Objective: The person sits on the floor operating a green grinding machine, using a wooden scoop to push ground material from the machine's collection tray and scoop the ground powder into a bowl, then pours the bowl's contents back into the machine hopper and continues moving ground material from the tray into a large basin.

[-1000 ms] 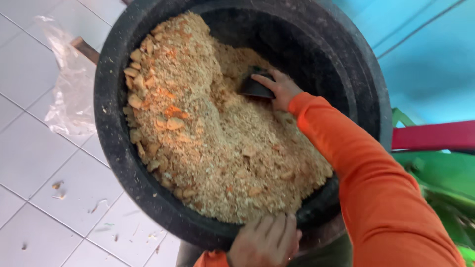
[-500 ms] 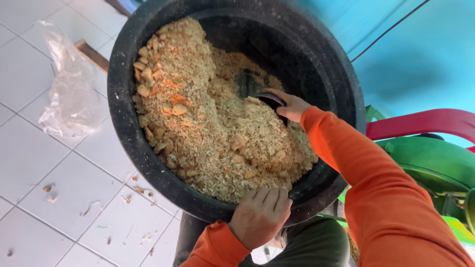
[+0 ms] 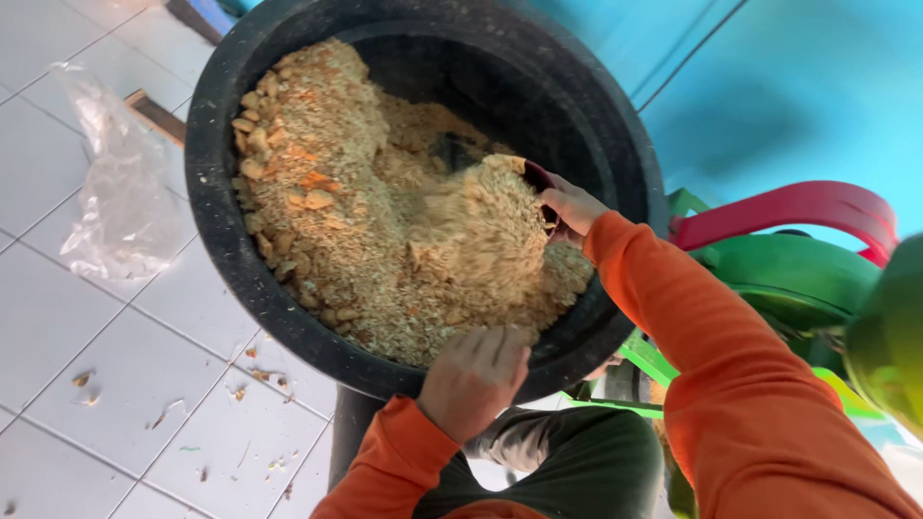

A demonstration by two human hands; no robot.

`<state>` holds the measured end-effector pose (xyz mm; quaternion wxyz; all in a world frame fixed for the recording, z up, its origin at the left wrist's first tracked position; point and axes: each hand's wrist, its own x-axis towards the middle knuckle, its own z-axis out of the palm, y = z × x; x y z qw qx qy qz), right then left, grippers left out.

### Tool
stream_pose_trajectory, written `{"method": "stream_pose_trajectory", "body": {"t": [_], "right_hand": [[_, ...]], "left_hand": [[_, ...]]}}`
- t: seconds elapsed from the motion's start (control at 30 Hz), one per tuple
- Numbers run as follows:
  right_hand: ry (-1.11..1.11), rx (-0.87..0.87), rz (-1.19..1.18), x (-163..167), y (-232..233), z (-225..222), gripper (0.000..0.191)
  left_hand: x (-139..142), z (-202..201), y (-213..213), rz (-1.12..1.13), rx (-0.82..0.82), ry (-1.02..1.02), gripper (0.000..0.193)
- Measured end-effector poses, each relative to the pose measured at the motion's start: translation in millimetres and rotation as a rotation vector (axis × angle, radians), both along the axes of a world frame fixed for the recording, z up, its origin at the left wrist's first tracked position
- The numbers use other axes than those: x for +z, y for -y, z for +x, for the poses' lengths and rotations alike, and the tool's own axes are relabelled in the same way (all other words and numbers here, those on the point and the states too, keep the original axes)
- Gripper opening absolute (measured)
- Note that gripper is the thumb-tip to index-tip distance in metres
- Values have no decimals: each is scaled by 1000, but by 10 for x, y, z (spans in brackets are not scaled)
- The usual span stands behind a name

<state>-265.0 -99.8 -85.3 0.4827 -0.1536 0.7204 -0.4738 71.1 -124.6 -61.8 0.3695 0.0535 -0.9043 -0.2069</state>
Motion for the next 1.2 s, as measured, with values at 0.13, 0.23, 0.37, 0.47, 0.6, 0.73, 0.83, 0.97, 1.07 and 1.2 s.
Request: {"method": "stream_pose_trajectory", "body": {"t": [0.13, 0.23, 0.37, 0.47, 0.6, 0.73, 0.83, 0.97, 1.07, 1.2], "right_hand": [[109, -130, -80, 223, -185, 51, 60], [215, -149, -186, 323, -311, 120, 66], [258, -145, -291, 390, -425, 261, 73], [269, -173, -345, 468, -488, 409, 75], [320, -186, -374, 607, -525, 641, 79], [260, -193, -369, 692, -518, 844, 78], [190, -240, -340, 716, -513, 916, 75], [135, -325, -265, 720, -523, 911, 75], [131, -306, -269, 695, -534, 889, 79], [149, -329, -255, 631, -546, 881, 84]], "left_hand": [[15, -31, 28, 95, -2, -65, 23], [66, -117, 50, 184, 75, -172, 35], [139, -440, 191, 334, 184, -162, 62], [149, -802, 346, 278, 355, -142, 79], [121, -1189, 533, 217, 358, -121, 90], [168, -1374, 617, 186, 245, 89, 96], [310, -1431, 685, 126, 133, 264, 104], [591, -1538, 852, 158, 42, 300, 107], [740, -1635, 927, 412, -117, 537, 109], [776, -1681, 894, 184, -381, 556, 109]]}}
